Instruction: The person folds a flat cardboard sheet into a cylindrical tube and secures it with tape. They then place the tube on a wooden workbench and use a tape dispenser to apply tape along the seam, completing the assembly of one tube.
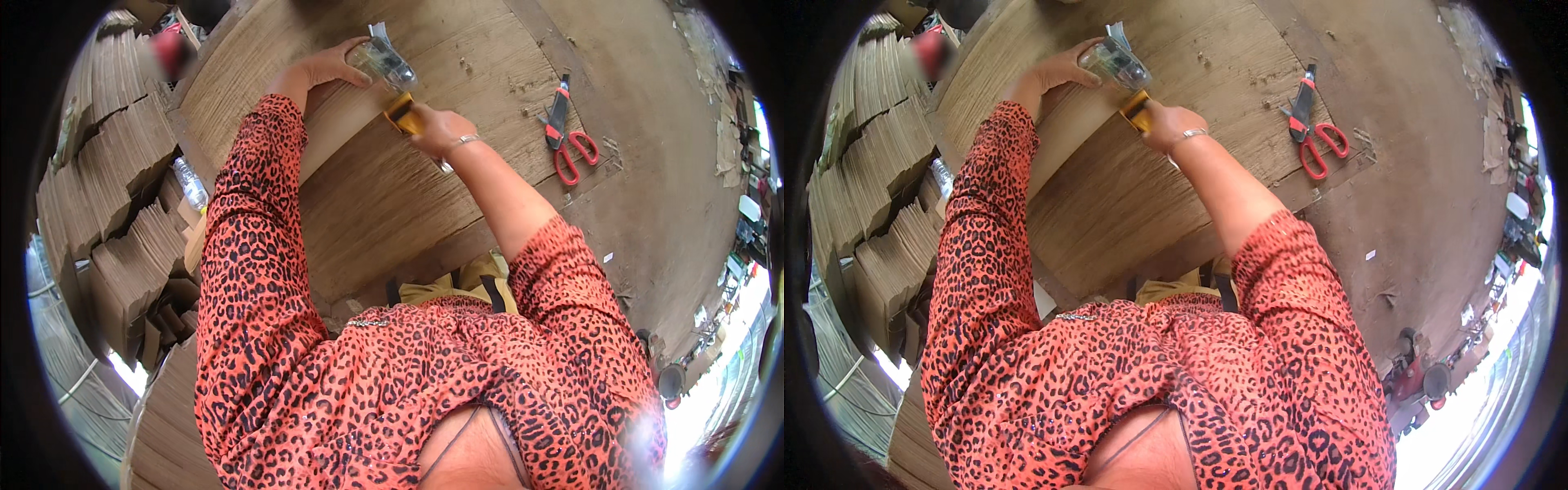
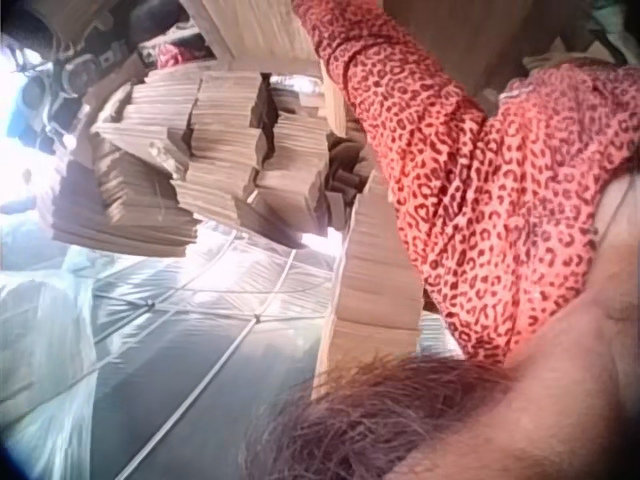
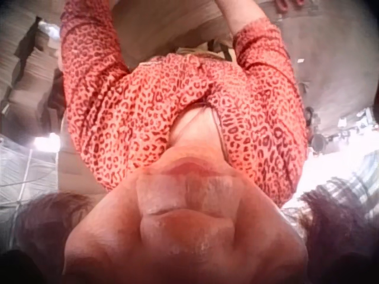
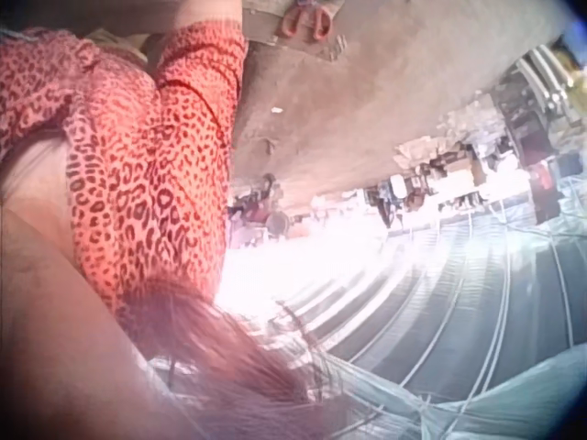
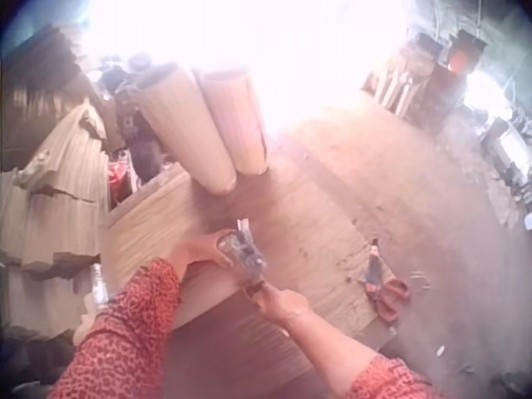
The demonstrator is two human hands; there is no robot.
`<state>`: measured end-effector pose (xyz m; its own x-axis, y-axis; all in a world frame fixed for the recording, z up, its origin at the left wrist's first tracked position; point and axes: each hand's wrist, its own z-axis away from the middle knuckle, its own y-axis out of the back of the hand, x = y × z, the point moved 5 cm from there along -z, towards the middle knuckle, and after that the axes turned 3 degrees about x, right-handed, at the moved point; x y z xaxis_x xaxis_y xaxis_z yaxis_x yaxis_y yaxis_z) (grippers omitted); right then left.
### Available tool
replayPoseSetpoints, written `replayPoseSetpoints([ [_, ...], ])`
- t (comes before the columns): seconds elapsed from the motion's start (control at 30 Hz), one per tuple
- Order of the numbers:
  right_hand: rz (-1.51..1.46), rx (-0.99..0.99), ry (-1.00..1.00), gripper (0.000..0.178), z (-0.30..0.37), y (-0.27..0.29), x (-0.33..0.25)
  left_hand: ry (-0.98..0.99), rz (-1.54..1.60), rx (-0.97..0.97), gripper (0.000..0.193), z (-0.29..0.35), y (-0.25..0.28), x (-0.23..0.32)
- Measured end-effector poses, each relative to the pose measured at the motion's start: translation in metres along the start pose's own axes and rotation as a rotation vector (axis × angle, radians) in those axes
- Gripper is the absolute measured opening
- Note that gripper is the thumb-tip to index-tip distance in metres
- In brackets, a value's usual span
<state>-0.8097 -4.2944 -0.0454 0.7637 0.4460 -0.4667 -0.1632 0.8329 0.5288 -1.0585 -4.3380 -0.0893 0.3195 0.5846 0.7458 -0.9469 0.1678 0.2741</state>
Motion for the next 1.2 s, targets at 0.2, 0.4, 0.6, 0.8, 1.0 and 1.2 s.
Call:
replayPoseSetpoints([
  [0.2, 0.039, 0.045, -0.067, 0.073, 0.079, -0.01, 0.084, 0.062, -0.407, 0.132, 0.11, 0.019, -0.033, 0.035],
  [0.4, -0.065, 0.135, 0.013, 0.074, 0.166, -0.008, 0.141, 0.011, -0.464, 0.054, 0.115, 0.047, -0.135, 0.062],
  [0.6, -0.192, 0.333, 0.262, 0.071, 0.156, 0.001, 0.155, -0.024, -0.738, 0.25, 0.117, 0.097, -0.228, 0.057],
  [0.8, -0.2, 0.364, 0.592, 0.072, 0.105, 0.02, 0.098, 0.324, -0.708, 0.495, 0.127, 0.16, -0.205, 0.0],
  [1.0, 0.321, 0.242, 0.853, 0.057, 0.073, 0.011, -0.03, 0.341, -0.709, 0.512, 0.13, 0.163, -0.178, -0.024],
  [1.2, 0.765, -0.1, 0.625, 0.053, 0.061, -0.004, -0.044, 0.324, -0.686, 0.512, 0.129, 0.167, -0.169, -0.038],
])
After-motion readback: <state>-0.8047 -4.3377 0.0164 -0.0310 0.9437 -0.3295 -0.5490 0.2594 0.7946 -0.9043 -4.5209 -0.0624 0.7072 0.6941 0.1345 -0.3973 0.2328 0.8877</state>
